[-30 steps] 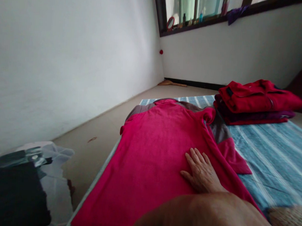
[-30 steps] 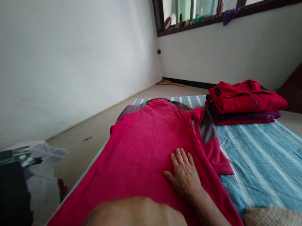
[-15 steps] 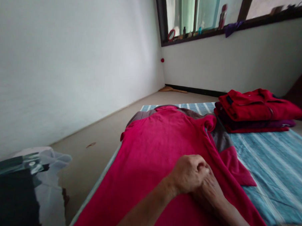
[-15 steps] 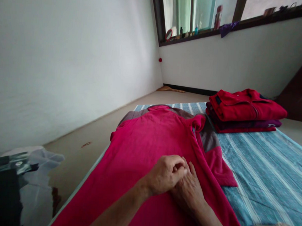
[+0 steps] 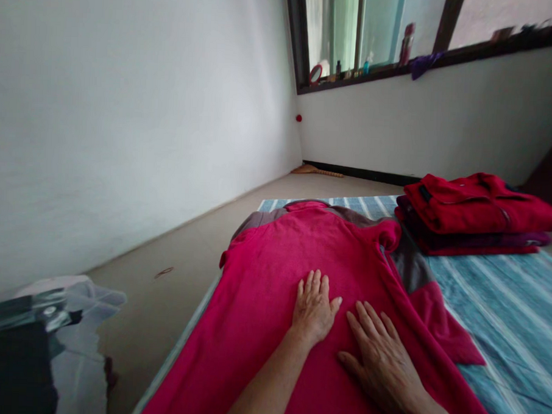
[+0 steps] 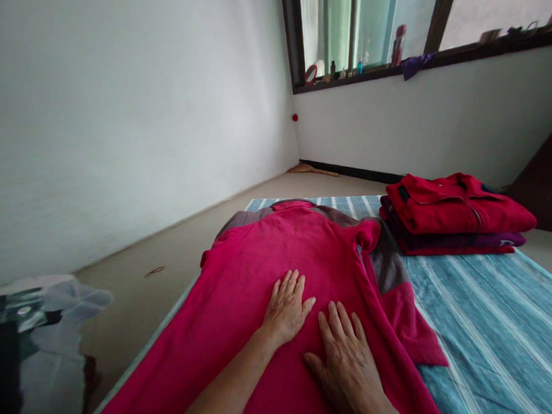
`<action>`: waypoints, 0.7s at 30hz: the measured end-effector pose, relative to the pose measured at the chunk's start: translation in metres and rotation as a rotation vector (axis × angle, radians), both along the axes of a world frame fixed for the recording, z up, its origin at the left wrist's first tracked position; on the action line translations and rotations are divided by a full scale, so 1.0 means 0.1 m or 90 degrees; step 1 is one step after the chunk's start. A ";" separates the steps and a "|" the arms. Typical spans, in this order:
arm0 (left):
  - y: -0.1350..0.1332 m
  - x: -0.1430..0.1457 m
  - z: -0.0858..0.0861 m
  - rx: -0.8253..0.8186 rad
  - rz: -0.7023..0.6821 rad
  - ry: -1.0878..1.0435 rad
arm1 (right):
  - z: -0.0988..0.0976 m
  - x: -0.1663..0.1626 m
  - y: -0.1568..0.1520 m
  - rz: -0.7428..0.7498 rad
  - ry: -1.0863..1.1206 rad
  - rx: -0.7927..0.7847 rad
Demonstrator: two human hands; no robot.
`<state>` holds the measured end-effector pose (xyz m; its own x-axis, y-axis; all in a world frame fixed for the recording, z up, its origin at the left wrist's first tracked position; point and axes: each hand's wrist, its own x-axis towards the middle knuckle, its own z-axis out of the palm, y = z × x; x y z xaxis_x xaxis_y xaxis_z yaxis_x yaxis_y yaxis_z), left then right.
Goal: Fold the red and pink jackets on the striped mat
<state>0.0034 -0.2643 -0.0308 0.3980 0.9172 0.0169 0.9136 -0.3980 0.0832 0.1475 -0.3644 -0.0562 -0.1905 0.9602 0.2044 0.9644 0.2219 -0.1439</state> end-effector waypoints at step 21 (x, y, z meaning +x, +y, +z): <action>0.00 -0.02 -0.02 0.006 -0.001 -0.005 | -0.02 0.01 0.00 0.004 0.003 0.018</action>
<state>0.0016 -0.2639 -0.0332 0.4000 0.9161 0.0279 0.9120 -0.4009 0.0867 0.1483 -0.3647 -0.0583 -0.1950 0.9528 0.2329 0.9624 0.2317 -0.1420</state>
